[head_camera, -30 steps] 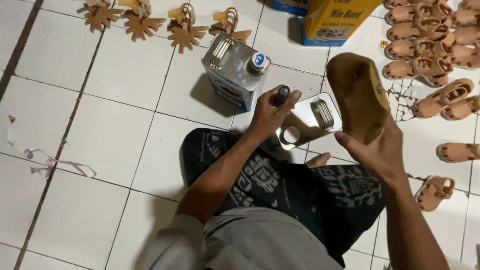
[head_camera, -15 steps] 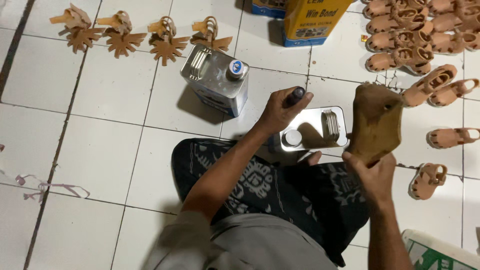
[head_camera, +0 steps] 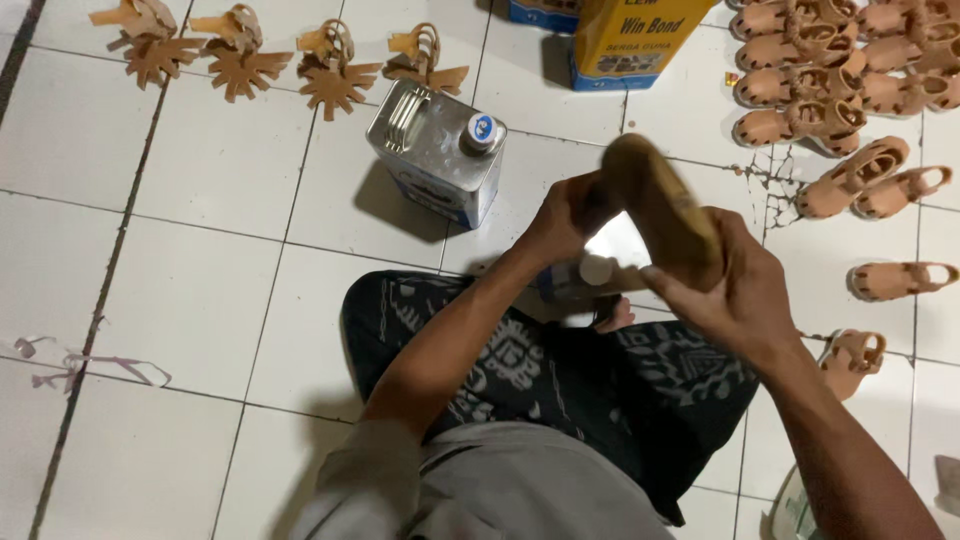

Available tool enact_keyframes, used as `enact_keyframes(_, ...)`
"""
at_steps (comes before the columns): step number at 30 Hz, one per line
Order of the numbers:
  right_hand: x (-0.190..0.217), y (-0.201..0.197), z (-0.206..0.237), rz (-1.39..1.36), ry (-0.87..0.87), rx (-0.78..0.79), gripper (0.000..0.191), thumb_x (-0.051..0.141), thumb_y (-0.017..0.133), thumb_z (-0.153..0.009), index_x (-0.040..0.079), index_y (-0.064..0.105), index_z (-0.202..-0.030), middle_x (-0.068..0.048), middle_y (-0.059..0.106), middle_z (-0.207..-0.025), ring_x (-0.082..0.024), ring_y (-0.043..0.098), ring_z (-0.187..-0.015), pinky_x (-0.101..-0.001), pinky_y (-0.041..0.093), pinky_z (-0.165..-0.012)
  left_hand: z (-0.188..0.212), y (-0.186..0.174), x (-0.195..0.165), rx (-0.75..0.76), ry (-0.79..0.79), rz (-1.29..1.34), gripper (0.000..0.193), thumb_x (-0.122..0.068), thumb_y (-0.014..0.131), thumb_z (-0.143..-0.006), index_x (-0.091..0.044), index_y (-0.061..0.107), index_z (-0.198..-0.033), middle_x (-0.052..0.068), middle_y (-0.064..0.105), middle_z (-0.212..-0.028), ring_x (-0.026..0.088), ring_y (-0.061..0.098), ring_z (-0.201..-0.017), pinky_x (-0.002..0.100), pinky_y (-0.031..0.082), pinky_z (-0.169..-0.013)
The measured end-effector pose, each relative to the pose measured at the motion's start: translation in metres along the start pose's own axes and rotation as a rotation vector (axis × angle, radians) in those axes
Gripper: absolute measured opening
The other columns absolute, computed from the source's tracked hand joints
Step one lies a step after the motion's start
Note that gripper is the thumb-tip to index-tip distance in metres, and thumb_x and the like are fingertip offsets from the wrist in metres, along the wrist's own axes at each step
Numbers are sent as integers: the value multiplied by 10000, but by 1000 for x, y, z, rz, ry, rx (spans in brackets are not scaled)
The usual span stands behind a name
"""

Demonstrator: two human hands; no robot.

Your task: The person sits on the workshop floor applying glue to leather sandal soles with a small applicator bottle, working one sandal at a time among many laid-out sandals. They then open a large EHA-BOND adhesive container and pour glue into a smaller metal tin to refill it, handling several glue cans and bottles.

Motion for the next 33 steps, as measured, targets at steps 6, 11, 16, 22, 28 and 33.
enact_keyframes(6,-69,31,11,-273,223,-214,462,286,742,-976,-48,614,-1268,-154,707,-1104,-241,688,-996,-334,546,-876,2,1,-1,22,14,-88,312,-312,712,-959,-30,666,-836,-9,600,-646,72,541,-598,289,471,-560)
enact_keyframes(11,-108,78,8,-451,332,-208,426,284,707,-1015,-47,589,-1256,-145,698,-1085,-240,674,-981,-348,546,-846,7,-9,8,-4,-147,132,402,-350,694,-985,-43,655,-728,-50,499,-598,71,430,-546,300,331,-512)
enact_keyframes(16,-108,93,9,-290,317,-222,597,332,781,-923,-43,450,-1250,-213,680,-1099,-273,707,-967,-371,587,-796,12,-3,-7,-6,22,-106,448,-345,657,-1023,-46,585,-697,-58,453,-591,62,414,-549,268,342,-523)
enact_keyframes(22,-109,93,24,-311,324,-358,590,330,798,-974,-33,465,-1299,-224,696,-1161,-286,707,-1043,-376,566,-886,18,-18,-11,-95,-50,128,459,-314,648,-1033,-83,523,-657,-50,460,-580,77,421,-531,303,340,-514)
enact_keyframes(28,-102,101,35,-330,357,-414,614,323,841,-963,-35,472,-1300,-231,665,-1209,-313,689,-1102,-395,553,-931,31,-25,-13,-24,-15,-133,431,-280,659,-1022,-83,519,-665,-46,448,-561,62,403,-523,282,343,-502)
enact_keyframes(33,-71,79,18,-2,119,-445,734,247,886,-815,-35,481,-1358,-273,625,-1223,-384,673,-1103,-429,573,-921,34,-39,-15,-41,-60,101,434,-271,644,-1045,-77,521,-676,-28,492,-600,55,435,-575,275,360,-544)
Point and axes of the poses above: each hand's wrist, its own z-axis away from the middle knuckle, its own y-axis out of the palm, x = y × z, the point moved 5 cm from there along -z, towards the middle knuckle
